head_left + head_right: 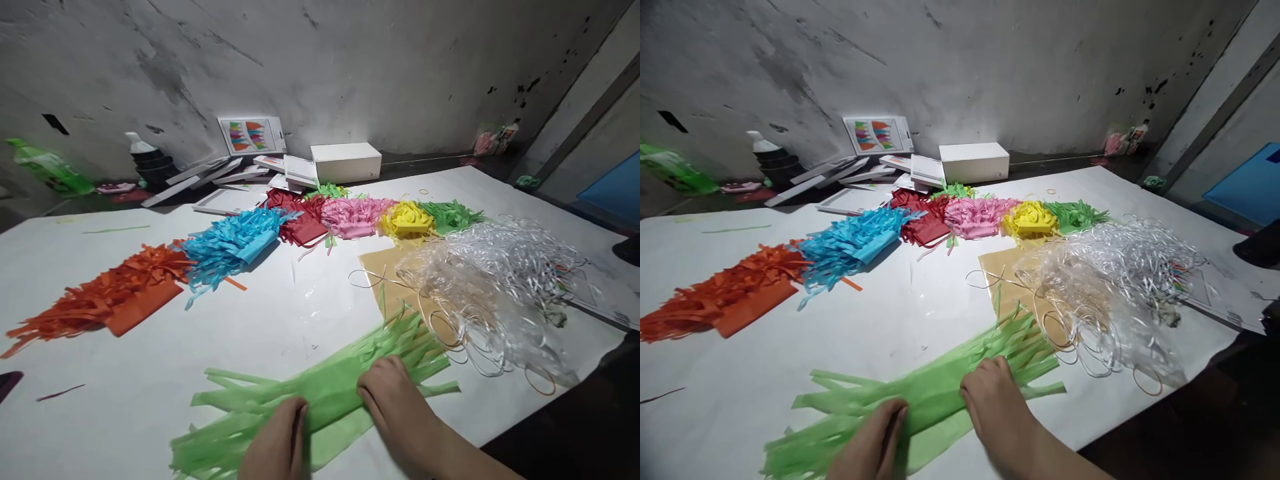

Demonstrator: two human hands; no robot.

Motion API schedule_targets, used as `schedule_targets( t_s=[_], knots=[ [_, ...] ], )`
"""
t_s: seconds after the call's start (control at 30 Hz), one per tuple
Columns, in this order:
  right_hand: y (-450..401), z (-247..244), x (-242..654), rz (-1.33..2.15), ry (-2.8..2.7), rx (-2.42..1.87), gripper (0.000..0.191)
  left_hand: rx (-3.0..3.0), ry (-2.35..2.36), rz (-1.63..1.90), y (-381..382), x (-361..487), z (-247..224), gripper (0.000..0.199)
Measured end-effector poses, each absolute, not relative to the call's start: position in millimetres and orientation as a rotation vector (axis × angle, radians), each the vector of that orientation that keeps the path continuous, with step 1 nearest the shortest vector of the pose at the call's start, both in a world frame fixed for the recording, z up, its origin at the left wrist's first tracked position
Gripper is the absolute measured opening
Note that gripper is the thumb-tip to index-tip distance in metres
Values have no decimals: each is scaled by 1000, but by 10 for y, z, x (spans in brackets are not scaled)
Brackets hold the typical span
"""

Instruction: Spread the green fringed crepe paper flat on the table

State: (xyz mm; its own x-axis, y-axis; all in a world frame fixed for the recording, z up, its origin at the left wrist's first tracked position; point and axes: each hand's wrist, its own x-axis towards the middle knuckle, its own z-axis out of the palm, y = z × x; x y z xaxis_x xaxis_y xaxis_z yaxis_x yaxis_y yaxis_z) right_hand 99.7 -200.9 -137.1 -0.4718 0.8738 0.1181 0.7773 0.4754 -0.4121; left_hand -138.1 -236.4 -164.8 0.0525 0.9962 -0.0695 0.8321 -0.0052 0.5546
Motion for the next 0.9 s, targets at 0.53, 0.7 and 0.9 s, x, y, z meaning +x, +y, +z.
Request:
schedule_targets(
  t_s=[0.53, 0.7, 0.9],
  knots=[
    [-1734, -1513, 956, -69, -2536, -940, 13, 1923, 2047, -23, -1919, -1169, -1285, 28],
    [-1792, -1661, 953, -86, -2645, -719, 8, 2267, 2080, 361, -1974, -1492, -1426, 22],
    [-1785, -1681, 936, -25, -2502, -736, 19, 3056, 1481, 673, -2137, -1570, -1596, 29]
  ],
)
